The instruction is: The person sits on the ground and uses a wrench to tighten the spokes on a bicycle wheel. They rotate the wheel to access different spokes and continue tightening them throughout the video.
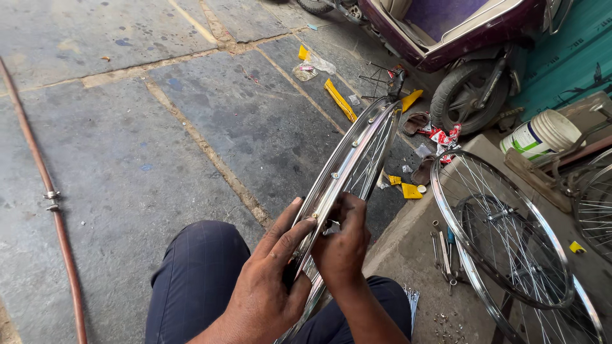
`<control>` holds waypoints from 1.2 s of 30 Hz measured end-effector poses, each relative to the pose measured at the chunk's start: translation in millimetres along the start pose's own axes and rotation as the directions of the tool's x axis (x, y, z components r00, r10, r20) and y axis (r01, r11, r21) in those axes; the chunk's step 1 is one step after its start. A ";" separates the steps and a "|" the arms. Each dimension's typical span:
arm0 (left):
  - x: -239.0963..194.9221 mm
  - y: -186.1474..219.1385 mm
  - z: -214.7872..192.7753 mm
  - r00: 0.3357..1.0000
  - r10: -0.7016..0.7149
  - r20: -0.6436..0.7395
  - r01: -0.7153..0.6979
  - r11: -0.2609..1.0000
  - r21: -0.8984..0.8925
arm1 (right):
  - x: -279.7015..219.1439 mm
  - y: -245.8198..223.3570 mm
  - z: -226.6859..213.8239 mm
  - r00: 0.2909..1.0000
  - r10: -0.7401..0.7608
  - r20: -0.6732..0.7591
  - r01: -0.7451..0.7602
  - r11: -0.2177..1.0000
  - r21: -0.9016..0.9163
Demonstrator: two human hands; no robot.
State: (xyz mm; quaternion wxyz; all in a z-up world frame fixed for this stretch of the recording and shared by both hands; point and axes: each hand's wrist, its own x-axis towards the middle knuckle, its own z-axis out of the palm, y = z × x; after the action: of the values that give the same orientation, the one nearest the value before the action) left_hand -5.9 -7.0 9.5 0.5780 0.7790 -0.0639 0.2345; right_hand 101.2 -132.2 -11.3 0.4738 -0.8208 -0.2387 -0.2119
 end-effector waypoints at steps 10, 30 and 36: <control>6.2 -3.6 -3.0 0.992 -0.106 0.065 0.107 0.994 -0.025 | -1.9 -10.8 -11.3 0.998 -0.048 0.049 0.039 0.984 0.175; 21.4 26.9 3.7 0.997 0.024 0.072 -0.028 0.998 0.048 | 6.8 11.6 -26.0 0.993 -0.035 0.113 0.036 0.999 -0.012; 18.2 21.8 5.0 0.993 -0.008 0.117 0.005 1.000 0.026 | -18.9 12.2 -48.8 0.989 0.068 0.132 -0.114 0.917 0.383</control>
State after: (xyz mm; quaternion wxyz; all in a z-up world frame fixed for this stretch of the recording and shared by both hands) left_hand 3.6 -15.6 35.4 0.5641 0.7988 -0.0921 0.1876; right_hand 87.4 -184.0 -7.9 0.6220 -0.7315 -0.2645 -0.0900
